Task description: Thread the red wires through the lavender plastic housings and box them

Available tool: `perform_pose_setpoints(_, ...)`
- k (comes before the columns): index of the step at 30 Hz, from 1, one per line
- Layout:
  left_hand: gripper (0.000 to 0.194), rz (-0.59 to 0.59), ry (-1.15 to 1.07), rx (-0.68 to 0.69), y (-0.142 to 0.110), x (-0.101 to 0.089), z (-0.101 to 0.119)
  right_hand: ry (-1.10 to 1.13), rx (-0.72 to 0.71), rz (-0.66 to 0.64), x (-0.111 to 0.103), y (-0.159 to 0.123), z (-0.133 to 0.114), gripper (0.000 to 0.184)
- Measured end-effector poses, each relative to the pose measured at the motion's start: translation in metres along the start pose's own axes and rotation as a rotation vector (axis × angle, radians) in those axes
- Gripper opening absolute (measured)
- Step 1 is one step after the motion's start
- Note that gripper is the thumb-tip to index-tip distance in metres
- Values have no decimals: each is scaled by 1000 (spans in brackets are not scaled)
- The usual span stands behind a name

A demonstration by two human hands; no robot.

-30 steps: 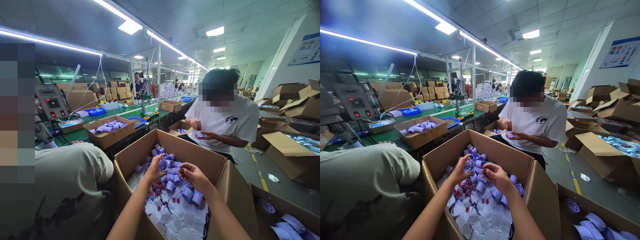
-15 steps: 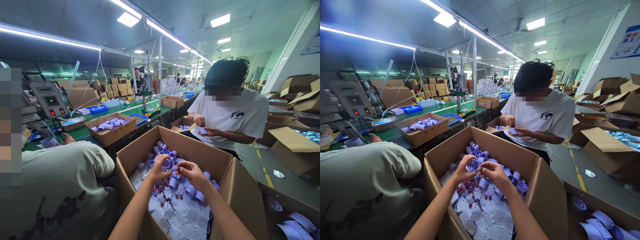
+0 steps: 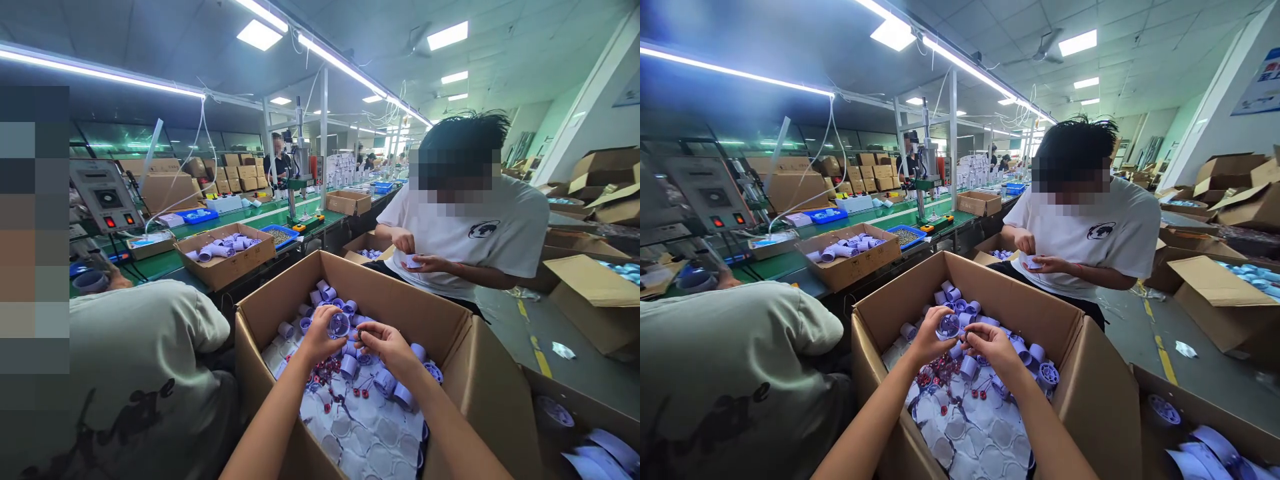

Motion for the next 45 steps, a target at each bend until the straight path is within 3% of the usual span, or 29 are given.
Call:
perform_pose_setpoints(6,48,-3,34,70,0,3,8,-158,-121,127,5,-1,-9,53)
perform_pose_setpoints(15,49,-37,37,164,1,11,23,-496,-427,407,19,-15,-32,12)
perform_pose_setpoints(22,49,-24,34,192,1,11,27,-532,-498,464,25,-19,-37,10)
perform_pose_setpoints(29,49,-30,20,193,1,10,29,-404,-376,534,10,-12,-25,27)
perform_pose_setpoints(37,46,-44,7,172,1,13,31,-170,-160,412,9,5,-2,41)
perform_pose_setpoints(45,47,-107,41,117,3,17,30,-23,-34,253,22,10,8,23)
Point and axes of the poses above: each hand's wrist, its own y-axis towards the middle knuckle, its own x-axis out of the palm, z = x × y, the point moved 8 cm from there along y, towards the middle knuckle, and after that the axes turned 5 degrees about x, right-handed, at the moved point
